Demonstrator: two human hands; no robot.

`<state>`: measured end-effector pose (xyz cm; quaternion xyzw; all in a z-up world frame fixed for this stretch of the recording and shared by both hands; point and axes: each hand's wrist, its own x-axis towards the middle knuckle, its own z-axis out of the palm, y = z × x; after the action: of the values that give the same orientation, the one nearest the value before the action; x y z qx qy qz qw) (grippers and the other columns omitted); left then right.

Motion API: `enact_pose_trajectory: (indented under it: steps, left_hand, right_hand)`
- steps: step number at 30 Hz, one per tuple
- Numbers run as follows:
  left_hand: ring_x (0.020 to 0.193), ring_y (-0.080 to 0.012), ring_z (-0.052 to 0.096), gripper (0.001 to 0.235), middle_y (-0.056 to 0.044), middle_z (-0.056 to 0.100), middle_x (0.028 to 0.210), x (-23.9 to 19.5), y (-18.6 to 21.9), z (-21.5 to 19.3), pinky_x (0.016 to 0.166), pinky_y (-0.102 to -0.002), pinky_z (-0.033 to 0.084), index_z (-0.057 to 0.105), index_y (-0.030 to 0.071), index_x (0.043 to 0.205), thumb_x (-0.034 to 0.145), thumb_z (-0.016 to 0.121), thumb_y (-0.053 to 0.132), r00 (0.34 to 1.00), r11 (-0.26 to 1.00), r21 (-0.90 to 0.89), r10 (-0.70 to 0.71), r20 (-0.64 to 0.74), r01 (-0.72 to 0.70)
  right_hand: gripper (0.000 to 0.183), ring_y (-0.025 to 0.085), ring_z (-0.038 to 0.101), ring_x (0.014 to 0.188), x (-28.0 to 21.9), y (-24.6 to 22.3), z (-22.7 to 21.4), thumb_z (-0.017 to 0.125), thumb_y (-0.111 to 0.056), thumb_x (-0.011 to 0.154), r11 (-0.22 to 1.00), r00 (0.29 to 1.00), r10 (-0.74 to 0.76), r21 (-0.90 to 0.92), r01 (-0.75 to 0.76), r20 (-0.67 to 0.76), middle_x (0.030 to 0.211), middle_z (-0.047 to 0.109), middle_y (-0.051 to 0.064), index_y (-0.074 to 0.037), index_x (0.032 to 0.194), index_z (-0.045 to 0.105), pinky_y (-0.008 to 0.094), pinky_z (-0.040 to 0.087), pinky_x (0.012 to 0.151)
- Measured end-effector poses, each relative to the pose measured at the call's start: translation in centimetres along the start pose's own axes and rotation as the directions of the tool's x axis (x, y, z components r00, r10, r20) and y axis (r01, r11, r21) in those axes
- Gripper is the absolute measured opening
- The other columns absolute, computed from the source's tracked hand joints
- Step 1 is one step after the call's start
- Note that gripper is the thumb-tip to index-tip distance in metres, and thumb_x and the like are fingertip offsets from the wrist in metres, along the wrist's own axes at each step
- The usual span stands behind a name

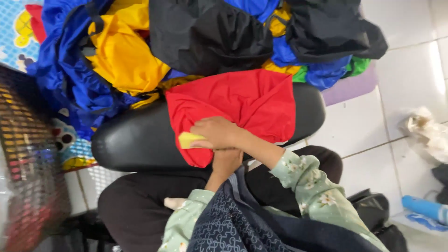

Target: The person sits on the floor and uses a yellow sponge to wipe a red garment placed on a black cushion. After cleaning, the person folds the garment and places it into a clear plastic bag.

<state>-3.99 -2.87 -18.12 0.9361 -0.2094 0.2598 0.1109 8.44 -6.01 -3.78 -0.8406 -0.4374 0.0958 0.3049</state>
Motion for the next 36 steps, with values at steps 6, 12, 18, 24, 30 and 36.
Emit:
enact_pose_trajectory:
  steps: [6,12,18,24,30,36]
  left_hand:
    - [0.14,-0.0522,0.044,0.046,-0.018,0.05,0.154,4.7,-1.0,-6.8,0.105,-0.075,0.037,0.058,0.014,0.144,0.101,0.05,0.03,1.0,0.998,-0.057,0.002,0.014,-0.001]
    - [0.139,-0.0489,0.048,0.047,-0.01,0.051,0.157,5.3,-0.9,-7.7,0.105,-0.076,0.034,0.055,0.017,0.144,0.102,0.039,0.029,0.995,0.999,0.002,-0.044,-0.093,0.045]
    - [0.147,-0.0483,0.037,0.051,-0.011,0.046,0.16,5.6,-0.5,-8.5,0.11,-0.078,0.025,0.054,0.023,0.15,0.101,0.047,0.033,0.998,0.998,0.0,-0.057,0.029,0.057]
    - [0.155,-0.0441,0.022,0.071,-0.018,0.035,0.166,4.9,5.7,-6.9,0.12,-0.064,0.018,0.045,0.016,0.158,0.089,0.053,0.027,0.988,0.99,-0.107,-0.1,-0.121,0.087]
    - [0.149,-0.0469,0.036,0.099,-0.026,0.038,0.161,9.6,11.1,-5.3,0.122,-0.062,0.018,0.038,0.003,0.158,0.083,0.069,0.06,0.963,0.884,-0.394,-0.269,0.015,0.253]
    - [0.104,-0.0354,0.069,0.031,-0.01,0.073,0.106,9.4,10.2,-2.3,0.112,-0.049,0.044,0.071,0.003,0.116,0.086,0.071,-0.003,0.76,0.57,-0.74,-0.638,-0.124,0.358]
  right_hand:
    - [0.037,0.025,0.066,0.08,-0.5,8.4,-4.1,0.057,-0.057,0.1,0.713,0.756,0.135,-0.467,-0.523,-0.641,0.086,0.06,0.001,-0.021,0.105,0.064,0.042,0.052,0.065]
    - [0.041,0.018,0.067,0.087,-14.5,2.6,-2.6,0.06,-0.066,0.093,0.931,0.964,0.152,-0.297,-0.214,-0.217,0.084,0.062,-0.005,-0.028,0.108,0.067,0.033,0.055,0.073]
    - [0.029,0.031,0.064,0.091,-27.5,17.0,-10.4,0.075,-0.04,0.102,0.542,0.1,0.386,0.137,-0.829,-0.917,0.091,0.061,0.009,-0.012,0.1,0.068,0.039,0.051,0.083]
    - [0.058,0.046,0.065,0.11,-26.6,8.5,-6.2,0.062,-0.039,0.107,0.195,-0.003,0.98,0.964,-0.184,-0.198,0.128,0.058,0.028,0.008,0.138,0.048,0.062,0.06,0.071]
    - [0.05,0.045,0.071,0.091,-22.5,3.0,-7.0,0.053,-0.04,0.109,0.27,0.303,0.936,0.918,-0.289,-0.18,0.107,0.064,0.028,0.007,0.127,0.057,0.056,0.063,0.062]
    - [0.05,0.035,0.078,0.077,-21.0,-0.9,-10.0,0.047,-0.042,0.107,0.459,0.634,0.721,0.878,-0.134,-0.28,0.084,0.072,0.025,0.003,0.102,0.066,0.036,0.064,0.055]
